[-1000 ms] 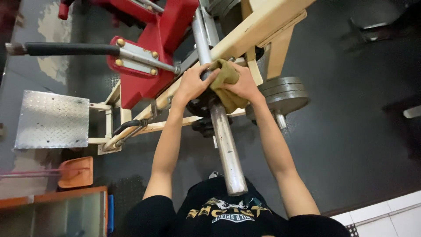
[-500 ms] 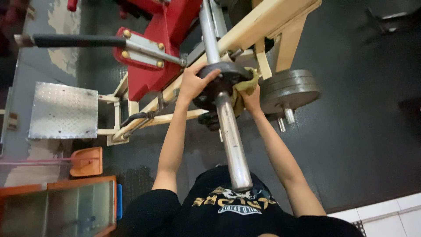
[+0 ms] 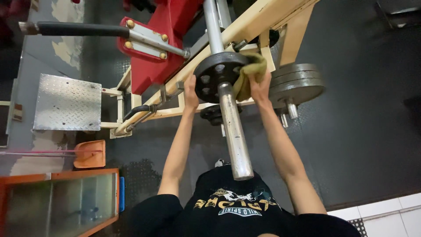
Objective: Cleaning weight plates and a gym machine using a cloth.
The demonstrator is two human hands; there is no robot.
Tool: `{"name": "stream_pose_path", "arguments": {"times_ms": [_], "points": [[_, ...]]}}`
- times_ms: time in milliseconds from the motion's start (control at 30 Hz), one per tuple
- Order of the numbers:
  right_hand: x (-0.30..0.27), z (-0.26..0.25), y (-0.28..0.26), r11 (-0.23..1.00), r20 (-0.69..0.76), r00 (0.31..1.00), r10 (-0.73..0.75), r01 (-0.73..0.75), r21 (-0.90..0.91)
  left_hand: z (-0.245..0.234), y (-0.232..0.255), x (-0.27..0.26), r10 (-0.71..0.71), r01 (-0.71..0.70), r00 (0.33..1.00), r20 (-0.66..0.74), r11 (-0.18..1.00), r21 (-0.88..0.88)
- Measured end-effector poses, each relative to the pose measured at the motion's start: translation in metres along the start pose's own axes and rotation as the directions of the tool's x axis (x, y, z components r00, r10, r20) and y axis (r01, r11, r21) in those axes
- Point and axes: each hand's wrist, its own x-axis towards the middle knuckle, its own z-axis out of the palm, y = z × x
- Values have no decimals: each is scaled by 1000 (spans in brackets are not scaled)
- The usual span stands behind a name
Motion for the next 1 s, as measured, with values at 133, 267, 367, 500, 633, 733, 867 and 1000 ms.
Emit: {"name": "stream_pose_path", "arguments": {"times_ms": [133, 267, 367, 500, 633, 733, 867, 1000], "points": [[51, 37, -139, 891, 54, 938, -343, 343, -298, 28, 122, 45, 189, -199, 979, 75, 967, 158], [77, 57, -157, 818, 320, 907, -275, 395, -418, 41, 136, 82, 116, -159, 984, 131, 906, 393], [87, 62, -168, 762, 480, 873, -88, 370, -532, 43, 138, 91, 32, -98, 985, 169, 913, 397], [84, 54, -169, 760, 529, 849, -10, 350, -548, 48, 152, 88, 37, -128, 976, 214, 894, 429], [77, 37, -142, 838, 518, 855, -27, 302, -455, 46, 155, 87, 82, -168, 952, 294, 945, 282], [62, 29, -128, 912, 436, 893, -107, 263, -314, 48, 159, 85, -73, -58, 953, 295, 908, 414], [47, 23, -104, 982, 306, 952, -29, 84, -167, 47, 159, 86, -37, -131, 947, 320, 863, 488], [39, 22, -84, 1000, 224, 974, 9, -8, -6, 49, 163, 88, -28, -144, 936, 350, 879, 454]]}}
